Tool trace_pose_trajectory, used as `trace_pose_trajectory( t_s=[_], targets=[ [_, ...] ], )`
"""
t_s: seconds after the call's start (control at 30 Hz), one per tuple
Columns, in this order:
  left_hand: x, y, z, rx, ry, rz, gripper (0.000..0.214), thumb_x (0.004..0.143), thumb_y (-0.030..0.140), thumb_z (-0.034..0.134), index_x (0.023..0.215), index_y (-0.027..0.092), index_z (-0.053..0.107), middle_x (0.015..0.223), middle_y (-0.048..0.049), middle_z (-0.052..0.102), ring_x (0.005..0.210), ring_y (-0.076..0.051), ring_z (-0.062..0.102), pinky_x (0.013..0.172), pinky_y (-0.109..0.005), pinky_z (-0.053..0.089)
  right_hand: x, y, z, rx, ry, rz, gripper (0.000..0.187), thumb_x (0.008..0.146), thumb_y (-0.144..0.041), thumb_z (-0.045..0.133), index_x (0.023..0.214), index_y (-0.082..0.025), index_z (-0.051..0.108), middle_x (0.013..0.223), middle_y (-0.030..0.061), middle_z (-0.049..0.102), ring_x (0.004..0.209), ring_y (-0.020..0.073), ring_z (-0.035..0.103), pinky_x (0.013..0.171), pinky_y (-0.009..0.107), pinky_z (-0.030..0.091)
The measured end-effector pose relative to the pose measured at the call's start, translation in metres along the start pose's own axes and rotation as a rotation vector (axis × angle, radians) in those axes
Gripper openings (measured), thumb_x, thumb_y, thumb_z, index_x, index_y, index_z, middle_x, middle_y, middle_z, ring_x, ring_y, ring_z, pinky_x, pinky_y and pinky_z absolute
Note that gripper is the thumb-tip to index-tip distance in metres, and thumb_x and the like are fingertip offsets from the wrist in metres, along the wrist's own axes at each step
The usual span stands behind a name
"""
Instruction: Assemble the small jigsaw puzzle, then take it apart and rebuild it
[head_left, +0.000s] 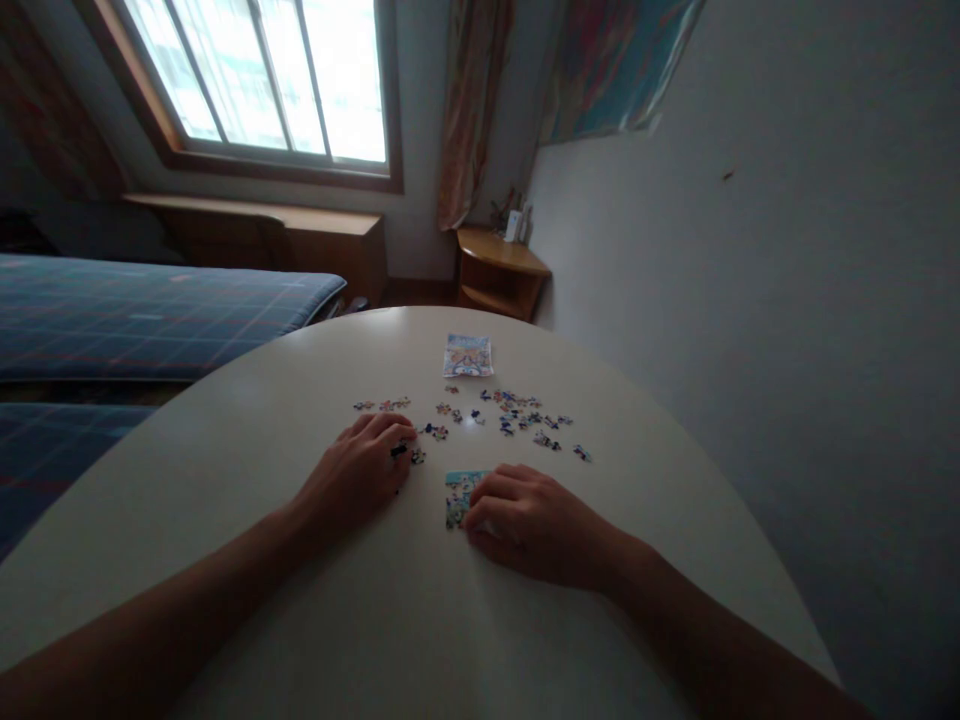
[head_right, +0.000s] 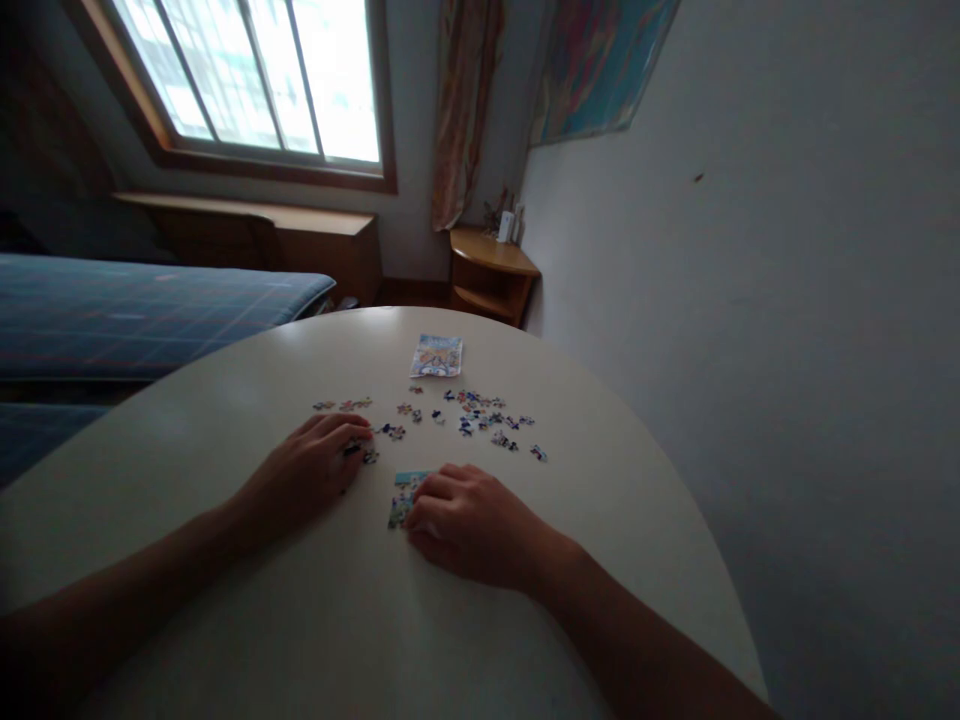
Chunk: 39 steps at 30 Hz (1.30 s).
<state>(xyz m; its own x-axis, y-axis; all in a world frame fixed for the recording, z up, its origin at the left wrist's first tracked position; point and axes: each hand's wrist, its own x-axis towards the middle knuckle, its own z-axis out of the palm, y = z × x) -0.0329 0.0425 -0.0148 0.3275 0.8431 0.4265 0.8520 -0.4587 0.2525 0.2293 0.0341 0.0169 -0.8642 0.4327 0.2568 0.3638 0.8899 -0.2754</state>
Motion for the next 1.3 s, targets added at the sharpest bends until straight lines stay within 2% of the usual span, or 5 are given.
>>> trace_pose_trajectory(
  t_s=[0.43,0.77,1.07,1.2,1.3],
  targets=[
    [-0.0014,-0.0034,0.0025,0.009,-0.02,0.02,0.023,0.092,0.026,0.048,0.107,0.022,0.065,0.121,-0.0076,0.065,0.112,-0.028,0.058,0.096,-0.048,0.052,-0.0002,-0.0006,0.0007,0.026,0.021,-0.055,0.013,0.092,-0.021,0.056,0.101,-0.021,0.065,0.106,0.005,0.069,0.094,0.0144,0.061,0.089,0.03,0.047],
    [-0.0023,-0.0055,0.005,0.026,-0.007,0.045,0.024,0.093,0.027,0.047,0.107,0.022,0.065,0.122,-0.0077,0.065,0.111,-0.026,0.06,0.098,-0.048,0.051,0.0006,-0.0014,0.0021,0.035,0.008,-0.067,0.012,0.093,-0.022,0.055,0.098,-0.02,0.066,0.102,0.0039,0.07,0.091,0.0141,0.062,0.087,0.029,0.047],
    [-0.0029,-0.0029,0.0026,0.018,-0.054,0.033,0.025,0.094,0.027,0.045,0.11,0.022,0.064,0.127,-0.0071,0.062,0.114,-0.027,0.059,0.099,-0.048,0.051,0.0,-0.0012,0.0028,0.059,0.017,-0.072,0.013,0.093,-0.021,0.054,0.098,-0.02,0.066,0.1,0.0039,0.07,0.09,0.0146,0.062,0.086,0.03,0.047],
    [-0.0026,-0.0032,0.0029,0.008,-0.055,0.032,0.025,0.094,0.028,0.045,0.109,0.021,0.064,0.126,-0.0077,0.063,0.114,-0.027,0.059,0.098,-0.049,0.051,-0.0002,-0.0001,0.0042,0.064,0.041,-0.037,0.011,0.092,-0.022,0.058,0.099,-0.021,0.067,0.1,0.0029,0.071,0.09,0.014,0.062,0.087,0.03,0.047],
    [-0.0024,-0.0038,0.0036,0.012,-0.052,0.034,0.026,0.094,0.029,0.044,0.109,0.021,0.065,0.126,-0.0082,0.063,0.114,-0.027,0.059,0.098,-0.048,0.051,0.0,0.0051,0.0034,0.033,0.122,0.085,0.009,0.091,-0.023,0.06,0.094,-0.022,0.068,0.093,0.0025,0.071,0.088,0.0155,0.062,0.085,0.031,0.048]
  ],
)
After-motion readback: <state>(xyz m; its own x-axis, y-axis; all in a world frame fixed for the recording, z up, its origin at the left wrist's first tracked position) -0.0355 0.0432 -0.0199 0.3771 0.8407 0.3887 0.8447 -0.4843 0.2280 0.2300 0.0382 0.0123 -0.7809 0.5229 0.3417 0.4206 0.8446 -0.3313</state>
